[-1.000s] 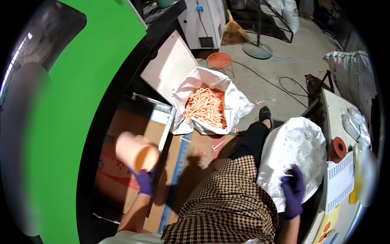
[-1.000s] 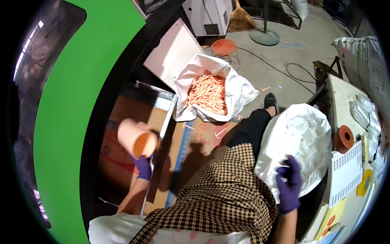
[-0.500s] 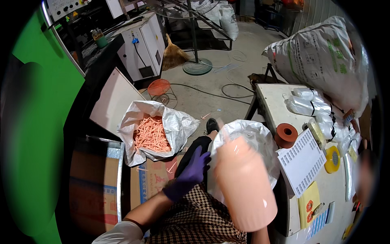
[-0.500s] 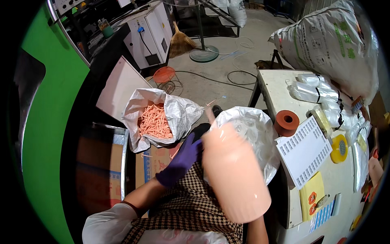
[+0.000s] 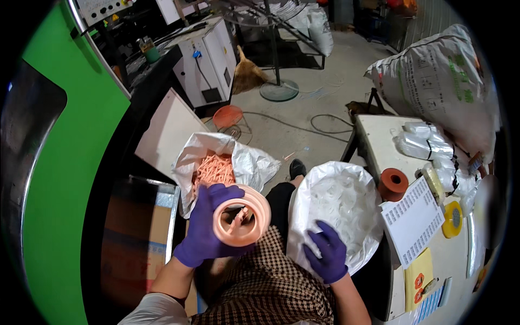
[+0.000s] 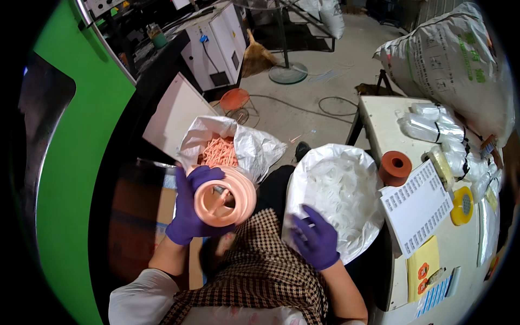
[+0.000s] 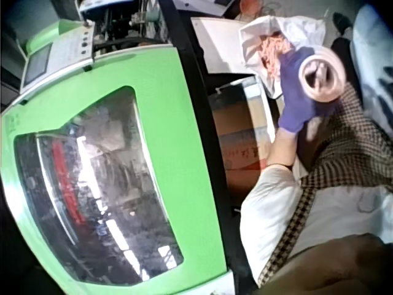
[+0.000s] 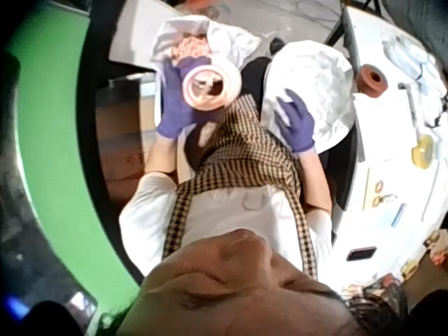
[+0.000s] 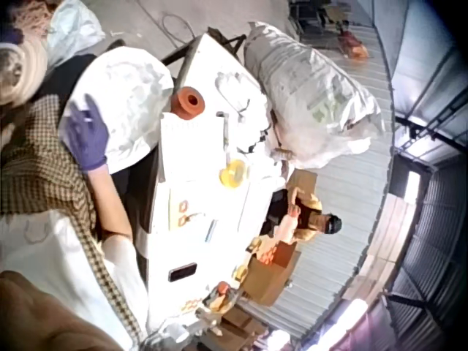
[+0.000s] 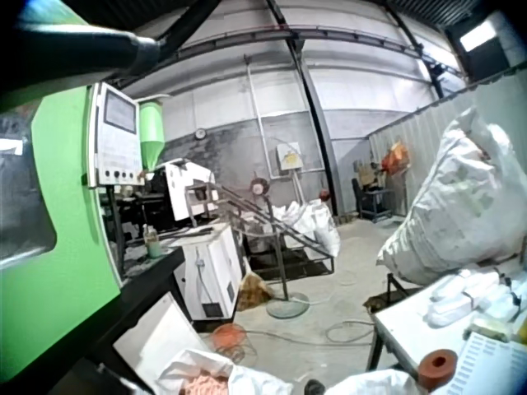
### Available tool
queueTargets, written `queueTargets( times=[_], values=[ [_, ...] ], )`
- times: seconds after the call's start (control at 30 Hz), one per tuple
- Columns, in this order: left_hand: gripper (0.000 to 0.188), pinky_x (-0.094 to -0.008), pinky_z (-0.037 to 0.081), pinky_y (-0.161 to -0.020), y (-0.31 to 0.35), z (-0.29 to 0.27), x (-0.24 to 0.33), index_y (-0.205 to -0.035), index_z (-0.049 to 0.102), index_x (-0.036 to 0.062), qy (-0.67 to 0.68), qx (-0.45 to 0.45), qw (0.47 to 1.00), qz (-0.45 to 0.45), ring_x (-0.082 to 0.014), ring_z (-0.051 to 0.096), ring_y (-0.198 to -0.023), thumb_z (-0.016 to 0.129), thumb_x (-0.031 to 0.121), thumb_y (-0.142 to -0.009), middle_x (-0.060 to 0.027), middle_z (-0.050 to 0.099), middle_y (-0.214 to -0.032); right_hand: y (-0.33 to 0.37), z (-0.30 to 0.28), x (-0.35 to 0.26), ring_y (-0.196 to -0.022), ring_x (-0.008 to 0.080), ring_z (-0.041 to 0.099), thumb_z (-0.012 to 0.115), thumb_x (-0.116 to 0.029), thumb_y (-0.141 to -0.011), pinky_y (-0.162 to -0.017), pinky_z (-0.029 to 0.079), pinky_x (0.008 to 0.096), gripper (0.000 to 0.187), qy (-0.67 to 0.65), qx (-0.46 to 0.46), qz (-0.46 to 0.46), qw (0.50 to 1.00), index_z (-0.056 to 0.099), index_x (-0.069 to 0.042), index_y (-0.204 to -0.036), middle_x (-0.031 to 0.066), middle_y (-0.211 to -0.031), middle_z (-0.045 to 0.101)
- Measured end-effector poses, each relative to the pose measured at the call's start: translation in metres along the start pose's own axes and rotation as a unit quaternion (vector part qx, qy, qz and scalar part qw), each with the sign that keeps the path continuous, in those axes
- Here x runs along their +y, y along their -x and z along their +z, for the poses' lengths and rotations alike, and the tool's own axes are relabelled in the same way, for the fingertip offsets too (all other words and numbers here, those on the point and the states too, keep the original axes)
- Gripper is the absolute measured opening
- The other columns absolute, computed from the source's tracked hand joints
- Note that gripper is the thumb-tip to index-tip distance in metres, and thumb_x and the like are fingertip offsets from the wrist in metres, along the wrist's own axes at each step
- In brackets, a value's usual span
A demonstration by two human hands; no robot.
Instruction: The person applies labels to large plastic containers by hand, removing labels from a sheet and placing them onto the center of each container one at a time.
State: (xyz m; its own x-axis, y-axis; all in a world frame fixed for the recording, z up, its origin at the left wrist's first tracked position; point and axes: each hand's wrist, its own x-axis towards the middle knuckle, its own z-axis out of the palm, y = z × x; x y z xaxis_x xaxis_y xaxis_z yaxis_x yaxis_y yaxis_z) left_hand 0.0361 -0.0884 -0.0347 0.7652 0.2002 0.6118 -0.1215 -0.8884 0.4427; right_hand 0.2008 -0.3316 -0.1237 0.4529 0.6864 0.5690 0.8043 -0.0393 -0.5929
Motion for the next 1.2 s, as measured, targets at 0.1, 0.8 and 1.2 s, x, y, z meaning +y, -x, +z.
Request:
queueTargets(
  times=[0.1, 0.8, 1.2],
  values=[
    [0.064, -0.0449, 0.048, -0.089, 0.020, 0.003, -0.002, -0.119, 0.061, 0.0063, -0.058, -0.069, 0.996, -0.028, -0.0359, 0.061, -0.099, 0.088, 0.027, -0.064, -0.0140, 0.062, -0.111, -0.010, 0.036, -0.033, -0.074, 0.0262, 0.068, 0.082, -0.016, -0.075, -0.060, 0.056, 0.0365, 0.047, -0.086, -0.088, -0.138, 0.983, 0.069, -0.015, -0.120, 0.0131, -0.124, 0.064],
    [0.126, -0.0413, 0.041, -0.110, 0.033, -0.044, -0.138, -0.159, 0.003, 0.0049, 0.024, 0.181, 0.970, -0.158, -0.0270, 0.054, -0.126, 0.089, 0.021, -0.068, -0.0184, 0.055, -0.136, -0.028, 0.044, 0.001, -0.099, 0.0303, 0.067, 0.072, -0.022, -0.087, -0.083, 0.056, 0.0388, 0.033, -0.051, -0.087, 0.084, 0.991, 0.069, -0.012, -0.118, 0.0127, -0.117, 0.066],
    [0.084, -0.0419, 0.042, -0.104, 0.072, 0.016, -0.054, -0.131, 0.051, 0.0013, 0.052, 0.019, 0.982, -0.183, -0.0269, 0.057, -0.114, 0.093, 0.028, -0.064, -0.0131, 0.058, -0.123, 0.031, 0.009, 0.111, -0.064, 0.0240, 0.067, 0.077, -0.015, -0.083, -0.058, 0.053, 0.0341, 0.017, 0.012, -0.028, 0.448, 0.894, 0.070, -0.001, -0.090, 0.0102, -0.108, 0.062]
  ],
)
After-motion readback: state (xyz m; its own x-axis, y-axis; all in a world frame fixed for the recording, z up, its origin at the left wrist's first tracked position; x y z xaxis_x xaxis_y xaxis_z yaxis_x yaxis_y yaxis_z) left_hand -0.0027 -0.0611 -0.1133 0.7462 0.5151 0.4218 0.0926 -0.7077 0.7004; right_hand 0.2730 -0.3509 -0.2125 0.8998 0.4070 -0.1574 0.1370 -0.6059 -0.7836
